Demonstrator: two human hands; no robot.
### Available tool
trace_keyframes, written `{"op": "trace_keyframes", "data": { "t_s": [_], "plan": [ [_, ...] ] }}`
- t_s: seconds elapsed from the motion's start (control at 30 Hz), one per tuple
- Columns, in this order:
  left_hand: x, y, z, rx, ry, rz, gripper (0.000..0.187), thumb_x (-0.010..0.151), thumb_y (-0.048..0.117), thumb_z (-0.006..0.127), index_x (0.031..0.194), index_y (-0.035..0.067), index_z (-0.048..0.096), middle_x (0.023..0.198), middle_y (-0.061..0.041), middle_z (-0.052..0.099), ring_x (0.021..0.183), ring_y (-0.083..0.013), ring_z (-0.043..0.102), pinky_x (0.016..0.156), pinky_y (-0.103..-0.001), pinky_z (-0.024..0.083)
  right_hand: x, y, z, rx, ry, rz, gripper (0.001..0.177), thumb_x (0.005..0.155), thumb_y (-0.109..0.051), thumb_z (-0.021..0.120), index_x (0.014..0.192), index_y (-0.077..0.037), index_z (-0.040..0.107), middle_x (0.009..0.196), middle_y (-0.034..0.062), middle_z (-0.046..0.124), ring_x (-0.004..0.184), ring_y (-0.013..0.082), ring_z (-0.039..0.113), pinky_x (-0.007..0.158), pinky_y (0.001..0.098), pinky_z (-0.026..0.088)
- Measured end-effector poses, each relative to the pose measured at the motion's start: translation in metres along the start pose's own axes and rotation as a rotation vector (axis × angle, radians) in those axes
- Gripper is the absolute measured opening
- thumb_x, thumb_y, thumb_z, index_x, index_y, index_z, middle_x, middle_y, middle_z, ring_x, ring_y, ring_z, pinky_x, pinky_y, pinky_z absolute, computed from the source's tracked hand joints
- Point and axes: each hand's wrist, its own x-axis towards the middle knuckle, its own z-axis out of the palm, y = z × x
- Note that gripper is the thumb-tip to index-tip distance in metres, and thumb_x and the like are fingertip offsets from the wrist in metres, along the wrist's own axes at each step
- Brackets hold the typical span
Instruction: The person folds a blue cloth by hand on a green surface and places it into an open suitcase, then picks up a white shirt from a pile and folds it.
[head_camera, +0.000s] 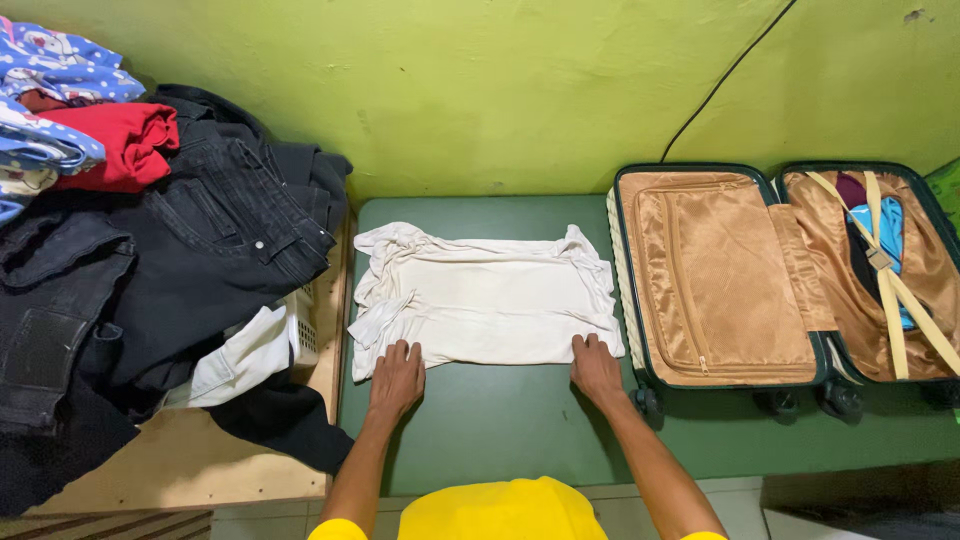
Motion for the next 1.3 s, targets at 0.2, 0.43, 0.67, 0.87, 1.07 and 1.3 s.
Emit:
{"op": "trace_keyframes", "data": {
  "t_s": [0.2,0.43,0.67,0.87,1.07,1.3],
  "plan": [
    [-0.005,0.000,-0.009,0.144,-0.074,-0.020,0.055,0.073,0.005,0.073,0.125,0.008,0.056,0.125,-0.013,0.052,0.114,-0.0334,0.051,0.087,-0.048,0.048,-0.008,-0.014,-0.015,-0.071,-0.113,0.098,0.055,0.075,-0.011,0.075,0.125,-0.014,0.051,0.124,0.0171,0.050,0.116,0.0432,0.055,0.080,0.0517,0.059],
    [-0.001,-0.036,0.010,0.225,-0.143,-0.037,0.040,0.085,0.001,0.068,0.122,0.011,0.058,0.120,-0.012,0.055,0.114,-0.0329,0.054,0.083,-0.044,0.053,-0.018,-0.009,-0.019,-0.076,-0.214,0.126,0.065,0.080,-0.011,0.076,0.136,-0.019,0.045,0.134,0.0213,0.044,0.122,0.0495,0.052,0.082,0.0502,0.061],
    [-0.007,-0.063,0.025,0.469,-0.049,0.011,0.013,0.087,0.014,0.064,0.100,0.013,0.067,0.104,-0.007,0.062,0.107,-0.0266,0.059,0.084,-0.041,0.052,-0.022,0.025,0.008,-0.357,-0.087,0.069,0.047,0.087,-0.015,0.068,0.131,-0.013,0.052,0.123,0.0157,0.056,0.114,0.0368,0.061,0.087,0.0485,0.057],
    [-0.007,-0.055,0.023,0.478,-0.041,-0.023,0.013,0.088,0.014,0.064,0.101,0.012,0.067,0.104,-0.007,0.062,0.105,-0.0255,0.059,0.086,-0.041,0.050,-0.016,0.016,0.002,-0.398,-0.059,0.054,0.035,0.089,-0.015,0.066,0.123,-0.009,0.061,0.125,0.0137,0.058,0.116,0.0336,0.059,0.089,0.0466,0.056],
    [-0.008,-0.012,0.002,0.270,-0.103,0.051,0.036,0.076,0.012,0.074,0.109,0.009,0.063,0.111,-0.011,0.059,0.111,-0.0303,0.055,0.090,-0.046,0.047,-0.016,-0.006,-0.010,-0.436,0.113,-0.150,0.040,0.073,-0.018,0.072,0.112,-0.012,0.065,0.130,0.0131,0.056,0.120,0.0304,0.055,0.091,0.0478,0.052],
    [0.000,0.003,0.014,0.235,-0.208,0.143,0.040,0.079,0.013,0.073,0.116,0.005,0.059,0.110,-0.014,0.057,0.106,-0.0306,0.056,0.088,-0.045,0.046,-0.006,-0.005,0.029,-0.195,0.007,-0.272,0.015,0.095,-0.020,0.062,0.106,-0.009,0.063,0.102,0.0109,0.065,0.096,0.0310,0.066,0.080,0.0473,0.054]
  ]
}}
